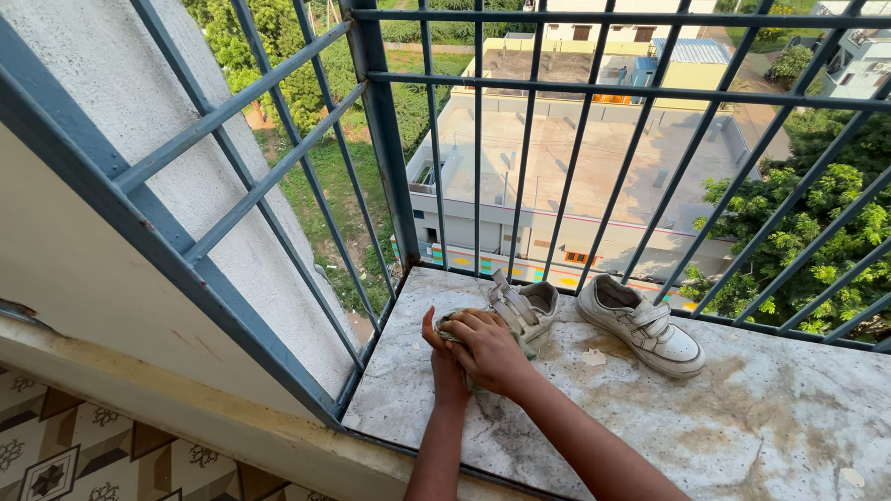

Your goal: The person wipes a pair of white sneakers with a cloth on a balcony ledge. They hold one shoe at a time, rub the cloth over the upper and sides, then switch to the other shoe and repeat the wiping motion.

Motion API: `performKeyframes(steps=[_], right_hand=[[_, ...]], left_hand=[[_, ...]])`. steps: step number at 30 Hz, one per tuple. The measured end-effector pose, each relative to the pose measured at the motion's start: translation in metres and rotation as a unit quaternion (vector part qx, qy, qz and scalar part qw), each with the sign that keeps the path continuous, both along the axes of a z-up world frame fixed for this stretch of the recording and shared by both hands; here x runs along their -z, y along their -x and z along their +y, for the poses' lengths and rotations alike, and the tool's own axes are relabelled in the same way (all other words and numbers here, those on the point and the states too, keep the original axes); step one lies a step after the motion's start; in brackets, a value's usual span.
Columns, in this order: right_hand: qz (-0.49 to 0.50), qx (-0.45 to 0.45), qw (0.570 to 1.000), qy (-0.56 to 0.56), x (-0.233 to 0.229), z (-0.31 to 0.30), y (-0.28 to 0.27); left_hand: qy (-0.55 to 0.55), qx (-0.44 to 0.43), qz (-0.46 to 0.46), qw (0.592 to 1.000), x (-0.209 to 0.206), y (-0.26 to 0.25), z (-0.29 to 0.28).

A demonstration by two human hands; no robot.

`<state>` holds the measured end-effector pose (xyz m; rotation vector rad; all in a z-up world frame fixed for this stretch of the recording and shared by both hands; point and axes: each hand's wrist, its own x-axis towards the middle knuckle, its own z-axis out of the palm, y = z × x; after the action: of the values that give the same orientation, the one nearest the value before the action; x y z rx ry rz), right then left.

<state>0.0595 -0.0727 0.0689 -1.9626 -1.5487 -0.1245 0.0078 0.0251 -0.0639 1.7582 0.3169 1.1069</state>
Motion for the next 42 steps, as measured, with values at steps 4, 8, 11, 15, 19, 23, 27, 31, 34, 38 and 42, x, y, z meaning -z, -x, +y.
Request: performKeyframes(steps=[4,8,11,15,19,23,27,31,34,38,42], right_hand=[[0.175,-0.042,0.982,-0.056,0.019,-0.042,-0.018],[0.196,0.0,0.98,-0.022,0.035,-0.088,-0.033],[0.25,0.083,0.965,-0.011,0.05,-0.105,-0.049],[0.327,0.196,0.914,-0.141,0.08,-0.104,-0.059],[0.312,0.246,0.896,-0.197,0.106,-0.098,-0.063],[0.318,0.227,0.893,-0.223,0.114,-0.1,-0.066],[0.328,0.178,0.89,-0.261,0.113,-0.103,-0.064],[0.322,0.158,0.905,-0.23,0.109,-0.102,-0.058],[0.349,0.157,0.903,-0.194,0.11,-0.104,-0.055],[0.378,0.135,0.883,-0.242,0.123,-0.102,-0.064],[0.504,0.083,0.787,-0.345,0.117,-0.103,-0.07]], left_hand=[[0.048,0.0,0.127,0.991,-0.012,0.001,-0.006],[0.03,-0.036,0.251,0.967,-0.048,0.0,-0.011],[-0.03,-0.054,0.212,0.975,-0.055,0.003,-0.013],[-0.107,-0.079,0.122,0.984,-0.05,0.0,-0.013],[-0.023,-0.019,0.153,0.988,-0.04,0.0,-0.009],[0.041,0.02,0.228,0.973,-0.04,0.002,-0.012],[0.022,0.025,0.297,0.954,-0.05,-0.001,-0.027],[0.038,-0.035,0.302,0.952,-0.049,0.001,-0.039],[0.023,-0.052,0.256,0.965,-0.032,0.0,-0.034],[0.017,-0.085,0.164,0.983,-0.012,0.002,-0.032],[0.099,-0.064,0.114,0.986,-0.029,0.009,-0.036]])
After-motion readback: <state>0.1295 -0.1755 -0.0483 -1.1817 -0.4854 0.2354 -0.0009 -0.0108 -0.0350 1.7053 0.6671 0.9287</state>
